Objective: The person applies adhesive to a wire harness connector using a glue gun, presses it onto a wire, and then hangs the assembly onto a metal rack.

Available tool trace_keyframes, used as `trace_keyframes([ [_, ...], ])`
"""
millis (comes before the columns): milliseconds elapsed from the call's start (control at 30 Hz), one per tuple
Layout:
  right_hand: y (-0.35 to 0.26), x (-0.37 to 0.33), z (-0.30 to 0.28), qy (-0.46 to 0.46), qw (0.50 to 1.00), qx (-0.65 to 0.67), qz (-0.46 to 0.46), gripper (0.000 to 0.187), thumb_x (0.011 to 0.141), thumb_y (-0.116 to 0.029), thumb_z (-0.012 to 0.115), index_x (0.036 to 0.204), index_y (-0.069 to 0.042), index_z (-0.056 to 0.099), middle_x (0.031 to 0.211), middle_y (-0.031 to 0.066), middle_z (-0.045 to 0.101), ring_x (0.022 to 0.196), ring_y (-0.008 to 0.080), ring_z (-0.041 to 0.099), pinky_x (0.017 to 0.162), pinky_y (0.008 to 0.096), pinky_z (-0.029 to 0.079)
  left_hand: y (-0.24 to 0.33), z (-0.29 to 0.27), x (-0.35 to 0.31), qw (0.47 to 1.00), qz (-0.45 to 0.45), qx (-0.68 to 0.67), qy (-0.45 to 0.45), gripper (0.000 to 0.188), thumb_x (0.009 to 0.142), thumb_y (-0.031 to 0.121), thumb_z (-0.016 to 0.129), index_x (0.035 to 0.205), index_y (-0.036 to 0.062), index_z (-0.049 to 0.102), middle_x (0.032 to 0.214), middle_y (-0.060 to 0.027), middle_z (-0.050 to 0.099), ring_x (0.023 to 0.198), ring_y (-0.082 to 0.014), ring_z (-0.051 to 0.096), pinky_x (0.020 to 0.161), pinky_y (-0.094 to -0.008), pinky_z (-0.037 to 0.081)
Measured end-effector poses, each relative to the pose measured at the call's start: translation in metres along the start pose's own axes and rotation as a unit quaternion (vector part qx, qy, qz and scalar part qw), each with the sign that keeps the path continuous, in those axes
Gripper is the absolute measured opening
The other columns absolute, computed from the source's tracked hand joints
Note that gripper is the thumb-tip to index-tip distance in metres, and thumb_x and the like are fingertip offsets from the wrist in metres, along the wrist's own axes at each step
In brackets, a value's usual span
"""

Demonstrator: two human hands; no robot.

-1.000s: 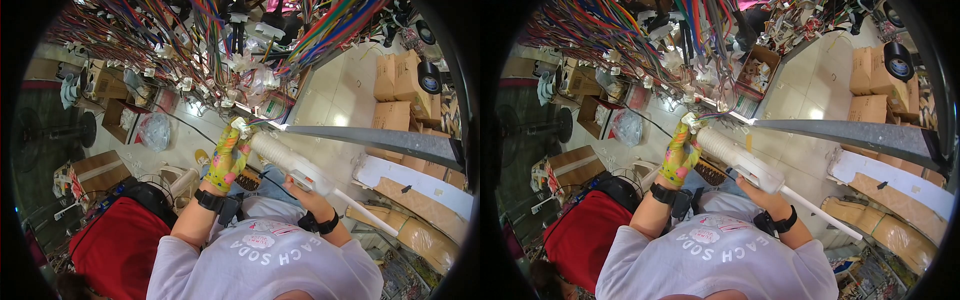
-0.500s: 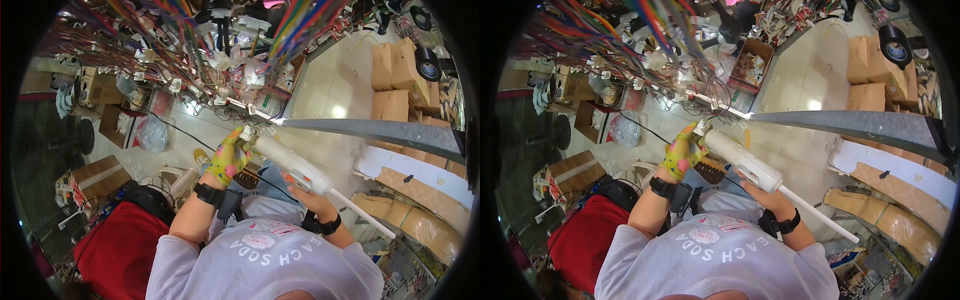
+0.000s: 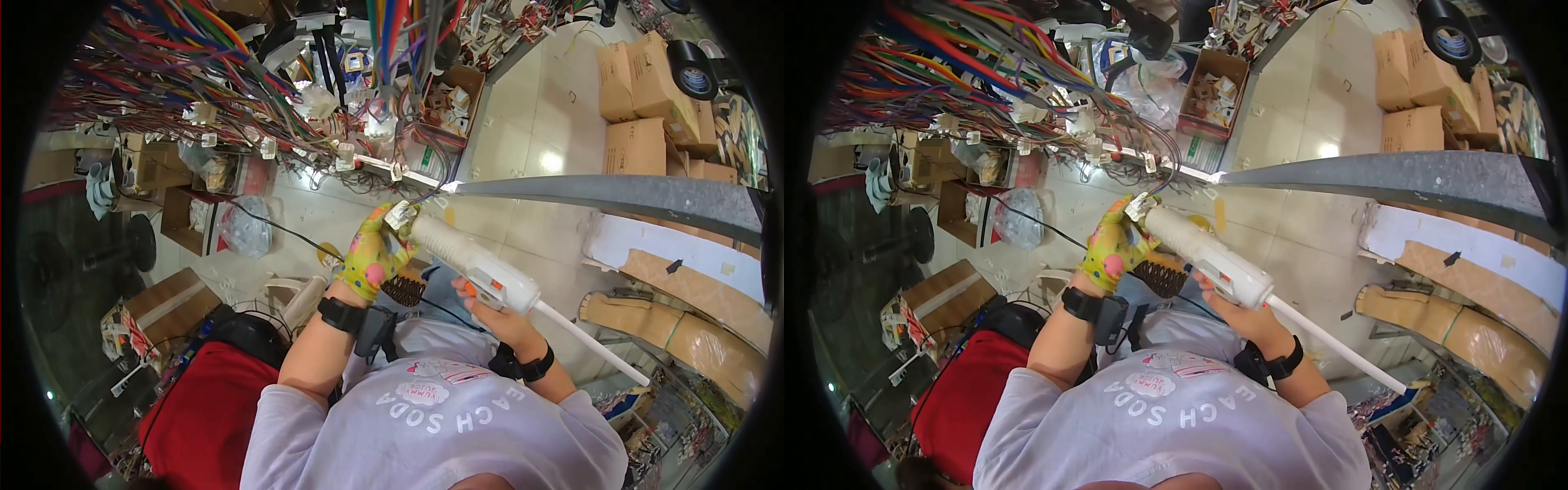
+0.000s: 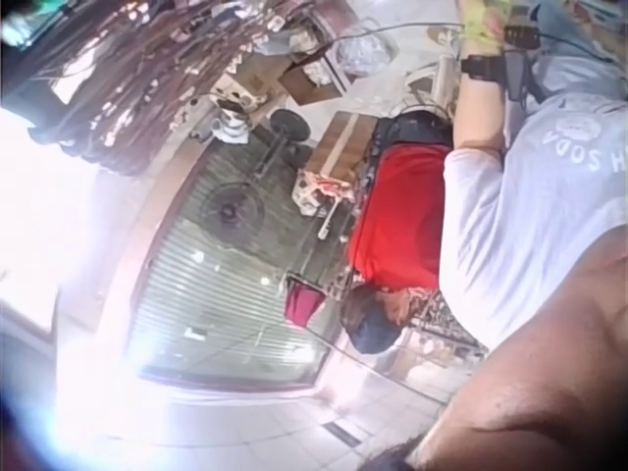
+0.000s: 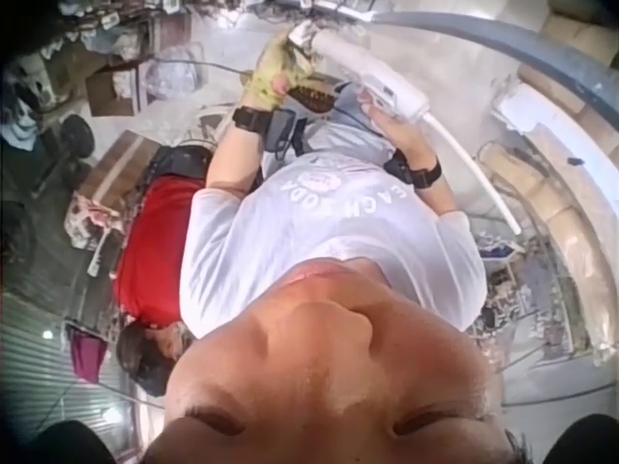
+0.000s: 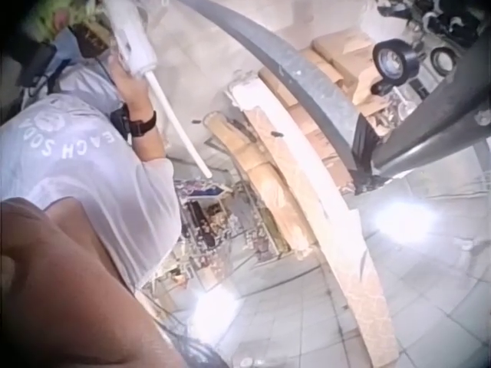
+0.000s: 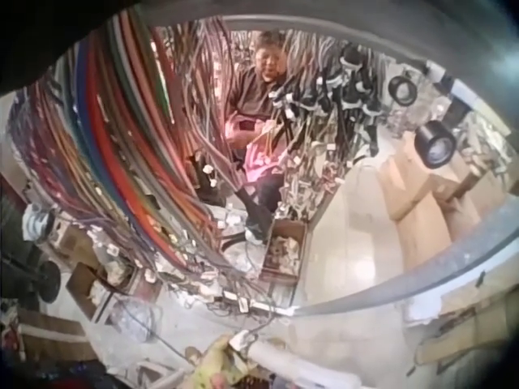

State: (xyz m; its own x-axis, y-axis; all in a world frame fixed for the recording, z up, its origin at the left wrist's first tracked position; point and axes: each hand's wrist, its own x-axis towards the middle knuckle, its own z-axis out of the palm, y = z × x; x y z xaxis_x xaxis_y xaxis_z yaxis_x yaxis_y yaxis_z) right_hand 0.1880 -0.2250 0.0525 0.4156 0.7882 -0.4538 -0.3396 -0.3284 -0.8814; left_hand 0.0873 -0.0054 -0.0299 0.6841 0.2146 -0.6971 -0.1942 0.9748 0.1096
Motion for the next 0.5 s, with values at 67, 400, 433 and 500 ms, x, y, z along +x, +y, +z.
trace_keyframes([
  [67, 0.0, 0.001, 0.001, -0.006, 1.0, 0.003, -0.01, 0.033, 0.087, -0.006, 0.063, 0.119, -0.002, 0.057, 0.116, 0.0116, 0.062, 0.103, 0.0182, 0.06, 0.091, 0.0332, 0.049, 0.004, -0.009, 0.005, 0.999, -0.013, -0.024, -0.026, 0.028, 0.095, 0.027, 0.05, 0.115, 0.0079, 0.056, 0.109, -0.0085, 0.062, 0.097, -0.0218, 0.058, 0.082, -0.0386, 0.047],
  [400, -0.003, 0.005, 0.008, -0.004, 1.0, 0.007, -0.008, 0.031, 0.087, -0.003, 0.062, 0.117, -0.002, 0.057, 0.109, 0.0092, 0.063, 0.102, 0.0173, 0.06, 0.089, 0.0322, 0.051, 0.006, -0.021, 0.001, 0.993, 0.06, 0.069, -0.08, 0.034, 0.095, 0.022, 0.051, 0.125, 0.0053, 0.05, 0.117, -0.009, 0.058, 0.11, -0.0196, 0.054, 0.099, -0.0343, 0.043],
  [433, -0.005, 0.006, 0.009, -0.009, 1.0, -0.014, -0.021, 0.031, 0.087, -0.002, 0.062, 0.117, -0.002, 0.057, 0.108, 0.0085, 0.063, 0.101, 0.0169, 0.061, 0.088, 0.0318, 0.051, 0.006, -0.024, 0.001, 0.993, 0.062, 0.068, -0.08, 0.034, 0.095, 0.022, 0.051, 0.125, 0.0053, 0.05, 0.117, -0.009, 0.058, 0.11, -0.0196, 0.054, 0.099, -0.0343, 0.043],
  [500, -0.005, 0.007, 0.009, -0.012, 0.999, -0.035, -0.034, 0.031, 0.086, -0.001, 0.063, 0.116, -0.002, 0.057, 0.106, 0.0079, 0.063, 0.1, 0.0164, 0.061, 0.088, 0.0314, 0.051, 0.008, -0.016, -0.002, 0.997, 0.027, 0.001, -0.066, 0.034, 0.096, 0.023, 0.051, 0.124, 0.0046, 0.05, 0.117, -0.0084, 0.058, 0.107, -0.019, 0.056, 0.097, -0.0337, 0.044],
])
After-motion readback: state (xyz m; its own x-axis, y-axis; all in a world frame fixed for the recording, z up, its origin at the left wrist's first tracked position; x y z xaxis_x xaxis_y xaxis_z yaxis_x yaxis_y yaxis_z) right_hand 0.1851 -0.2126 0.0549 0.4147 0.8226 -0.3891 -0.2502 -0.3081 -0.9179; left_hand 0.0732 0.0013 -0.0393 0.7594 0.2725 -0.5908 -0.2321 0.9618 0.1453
